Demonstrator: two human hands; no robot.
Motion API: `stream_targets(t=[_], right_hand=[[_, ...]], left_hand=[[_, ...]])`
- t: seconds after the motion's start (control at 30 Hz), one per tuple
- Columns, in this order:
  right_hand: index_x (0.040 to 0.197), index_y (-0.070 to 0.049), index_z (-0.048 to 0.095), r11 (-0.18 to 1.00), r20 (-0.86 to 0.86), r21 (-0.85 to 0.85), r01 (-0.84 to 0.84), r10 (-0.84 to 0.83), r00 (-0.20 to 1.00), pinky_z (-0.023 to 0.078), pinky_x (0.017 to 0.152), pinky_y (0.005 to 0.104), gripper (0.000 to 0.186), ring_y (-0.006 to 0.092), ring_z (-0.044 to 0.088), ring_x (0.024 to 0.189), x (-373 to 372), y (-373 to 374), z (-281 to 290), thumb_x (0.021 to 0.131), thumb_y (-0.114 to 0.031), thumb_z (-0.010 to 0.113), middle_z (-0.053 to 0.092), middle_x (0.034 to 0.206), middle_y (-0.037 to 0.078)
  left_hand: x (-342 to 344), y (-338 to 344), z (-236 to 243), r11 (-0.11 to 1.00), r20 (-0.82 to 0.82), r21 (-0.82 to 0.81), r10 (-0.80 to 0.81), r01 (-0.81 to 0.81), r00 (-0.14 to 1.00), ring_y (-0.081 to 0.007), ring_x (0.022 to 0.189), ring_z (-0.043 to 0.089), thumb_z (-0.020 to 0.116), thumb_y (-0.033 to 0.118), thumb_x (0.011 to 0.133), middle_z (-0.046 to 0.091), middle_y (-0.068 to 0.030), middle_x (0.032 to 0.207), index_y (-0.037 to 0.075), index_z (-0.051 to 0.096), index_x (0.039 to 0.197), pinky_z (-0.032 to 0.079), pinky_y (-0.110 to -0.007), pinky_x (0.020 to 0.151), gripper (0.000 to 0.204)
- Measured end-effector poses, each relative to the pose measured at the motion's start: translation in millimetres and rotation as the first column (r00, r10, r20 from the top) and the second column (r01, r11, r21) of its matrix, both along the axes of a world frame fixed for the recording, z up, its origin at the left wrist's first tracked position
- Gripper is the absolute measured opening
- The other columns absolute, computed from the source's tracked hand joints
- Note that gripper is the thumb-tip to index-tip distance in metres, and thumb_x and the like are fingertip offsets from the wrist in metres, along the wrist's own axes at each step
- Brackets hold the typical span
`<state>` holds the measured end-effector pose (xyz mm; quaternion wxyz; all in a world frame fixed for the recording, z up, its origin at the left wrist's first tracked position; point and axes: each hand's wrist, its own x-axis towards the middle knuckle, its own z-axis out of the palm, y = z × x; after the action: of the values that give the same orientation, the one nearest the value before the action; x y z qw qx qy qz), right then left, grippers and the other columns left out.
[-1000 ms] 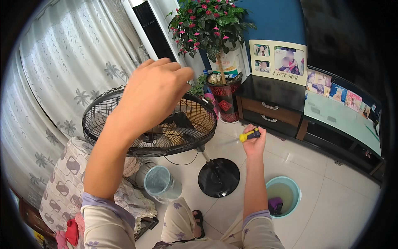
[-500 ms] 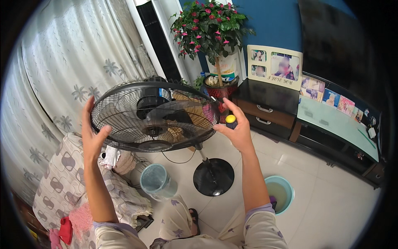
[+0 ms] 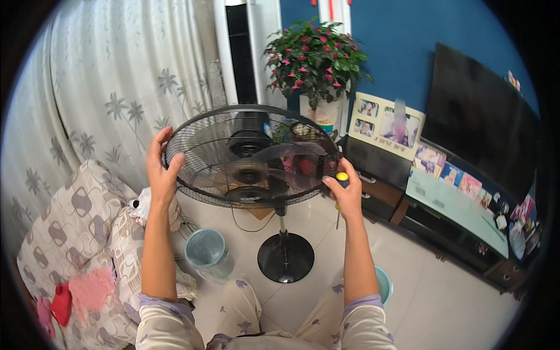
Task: The person uses a screwdriver to tighten screws on the front grill and the neck joint of a standing fan. They repeatedly adjust the fan's angle and rotate the grill while working on the fasteners.
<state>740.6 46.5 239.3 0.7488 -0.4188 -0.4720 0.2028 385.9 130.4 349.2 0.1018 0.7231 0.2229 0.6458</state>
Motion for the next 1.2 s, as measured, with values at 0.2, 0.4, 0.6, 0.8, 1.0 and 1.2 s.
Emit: stream_targets(t=[0.2, 0.4, 0.6, 0.8, 1.0, 1.2], right_hand=[[0.123, -0.002, 0.046, 0.998, -0.048, -0.063, 0.028, -0.031, 0.998, 0.037, 0.037, 0.0212, 0.047, 0.0082, 0.047, 0.044, -0.5, 1.7, -2.2, 0.078, -0.008, 0.058, 0.054, 0.08, 0.004], [0.109, -0.002, 0.051, 0.994, -0.062, -0.078, 0.077, -0.082, 0.995, 0.036, 0.038, 0.0212, 0.032, 0.0085, 0.045, 0.044, 2.5, 2.0, 1.4, 0.079, -0.011, 0.056, 0.052, 0.067, 0.003], [0.119, -0.002, 0.043, 0.995, -0.138, -0.089, 0.055, -0.067, 0.988, 0.037, 0.039, 0.0229, 0.043, 0.0103, 0.045, 0.044, 2.8, -2.3, 2.6, 0.078, -0.01, 0.056, 0.05, 0.064, 0.004], [0.114, -0.008, 0.045, 0.993, -0.127, -0.114, -0.016, 0.001, 0.992, 0.037, 0.038, 0.0227, 0.035, 0.0105, 0.045, 0.044, 1.9, -5.5, -4.1, 0.083, -0.02, 0.057, 0.051, 0.067, 0.003], [0.112, -0.009, 0.043, 0.959, -0.225, -0.06, -0.276, 0.256, 0.94, 0.038, 0.039, 0.0228, 0.042, 0.0114, 0.045, 0.045, 15.2, -5.6, -28.8, 0.08, -0.027, 0.064, 0.051, 0.069, 0.004], [0.101, -0.008, 0.044, 0.957, -0.274, -0.114, -0.267, 0.228, 0.934, 0.039, 0.04, 0.0242, 0.028, 0.0124, 0.045, 0.045, 4.6, -1.7, -35.4, 0.077, -0.011, 0.058, 0.047, 0.065, 0.003]], left_hand=[[-27.4, 49.6, -94.6, 0.937, 0.531, -0.279, -0.033, 0.212, 0.847, -0.0117, 0.097, 0.05, 0.044, 0.024, 0.094, 0.057, -0.0039, 0.103, -0.003, 0.054, 0.112, 0.036, -0.025, 0.089, 0.034], [-22.7, 54.5, -101.6, 0.865, 0.655, -0.141, -0.284, 0.482, 0.7, -0.005, 0.078, 0.049, 0.055, 0.013, 0.089, 0.056, 0.0023, 0.086, 0.001, 0.058, 0.099, 0.039, -0.019, 0.073, 0.016], [-15.8, 55.4, -93.3, 0.816, 0.693, -0.08, -0.367, 0.573, 0.62, -0.0059, 0.078, 0.049, 0.055, 0.012, 0.088, 0.056, 0.001, 0.085, 0.002, 0.057, 0.093, 0.04, -0.02, 0.073, 0.011], [-15.4, 47.6, -104.9, 0.802, 0.655, -0.075, -0.408, 0.592, 0.636, -0.01, 0.094, 0.049, 0.048, 0.012, 0.091, 0.053, -0.0027, 0.102, 0.001, 0.05, 0.11, 0.037, -0.024, 0.087, 0.022], [-8.8, 60.5, -166.9, 0.627, 0.768, -0.279, -0.309, 0.727, 0.561, -0.0109, 0.099, 0.05, 0.043, 0.013, 0.092, 0.054, -0.0033, 0.107, 0.002, 0.048, 0.113, 0.038, -0.025, 0.087, 0.024], [-5.9, 85.9, -207.2, 0.696, 0.548, -0.435, -0.299, 0.571, 0.781, -0.0091, 0.093, 0.053, 0.049, 0.003, 0.087, 0.056, -0.0023, 0.103, 0.002, 0.051, 0.107, 0.041, -0.025, 0.083, 0.02]])
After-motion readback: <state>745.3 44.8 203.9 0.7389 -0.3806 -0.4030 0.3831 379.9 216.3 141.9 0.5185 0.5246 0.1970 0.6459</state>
